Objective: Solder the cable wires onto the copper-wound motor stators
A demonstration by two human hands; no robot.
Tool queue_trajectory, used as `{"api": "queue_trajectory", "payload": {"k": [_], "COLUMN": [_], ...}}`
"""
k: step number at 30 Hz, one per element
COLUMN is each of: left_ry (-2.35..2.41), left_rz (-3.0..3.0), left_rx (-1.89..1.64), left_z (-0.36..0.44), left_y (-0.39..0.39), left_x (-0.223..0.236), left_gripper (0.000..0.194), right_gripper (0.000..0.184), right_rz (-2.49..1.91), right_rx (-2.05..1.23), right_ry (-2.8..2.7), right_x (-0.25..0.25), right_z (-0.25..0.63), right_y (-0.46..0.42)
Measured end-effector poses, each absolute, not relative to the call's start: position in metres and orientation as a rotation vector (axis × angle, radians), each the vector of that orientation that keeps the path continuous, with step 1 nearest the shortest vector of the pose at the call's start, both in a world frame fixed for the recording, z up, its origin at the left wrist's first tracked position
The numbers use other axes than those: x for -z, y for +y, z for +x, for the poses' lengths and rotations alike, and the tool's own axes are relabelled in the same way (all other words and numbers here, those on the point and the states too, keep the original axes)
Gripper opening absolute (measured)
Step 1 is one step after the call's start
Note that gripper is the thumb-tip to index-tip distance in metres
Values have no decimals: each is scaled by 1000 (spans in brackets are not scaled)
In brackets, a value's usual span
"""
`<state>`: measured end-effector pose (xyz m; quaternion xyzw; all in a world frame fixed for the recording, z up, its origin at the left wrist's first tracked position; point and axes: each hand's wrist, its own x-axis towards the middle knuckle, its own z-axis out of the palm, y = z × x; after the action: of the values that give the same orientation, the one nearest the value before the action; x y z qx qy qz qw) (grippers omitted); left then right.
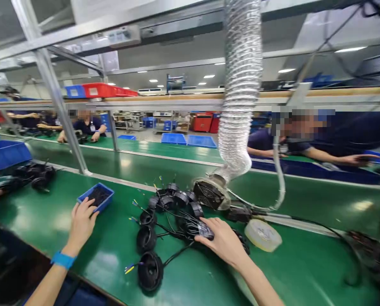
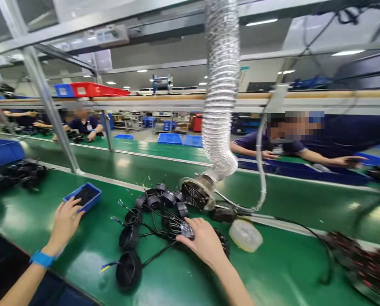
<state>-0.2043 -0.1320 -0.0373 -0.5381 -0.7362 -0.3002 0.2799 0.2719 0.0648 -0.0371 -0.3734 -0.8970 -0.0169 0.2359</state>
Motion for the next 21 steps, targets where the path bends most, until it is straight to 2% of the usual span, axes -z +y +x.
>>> {"api": "queue_trajectory", "payload": {"k": [3, 7, 14, 21], "left_ry": [-1912, -1749, -1616, -1401], "left_rz": [-1455, -1547, -1639, -1852], "left_rx": [793, 907, 1135, 1043], "left_z": [-196, -172, -90, 1], "left_y": [-134, -127, -105, -10], "left_x": [19, -39, -197, -350], "left_gripper": [23, 25, 46, 36], "right_gripper": [66, 57, 43, 42], "right_rz": [-993, -1090, -1247, -1268], "right_rx": [110, 216, 126, -21], "right_ry": [-2504, -2511, -2440, -2412], "right_x": [30, 24, 23, 25], "right_z": [269, 259, 252, 256], "right_y": [56, 40, 21, 24]}}
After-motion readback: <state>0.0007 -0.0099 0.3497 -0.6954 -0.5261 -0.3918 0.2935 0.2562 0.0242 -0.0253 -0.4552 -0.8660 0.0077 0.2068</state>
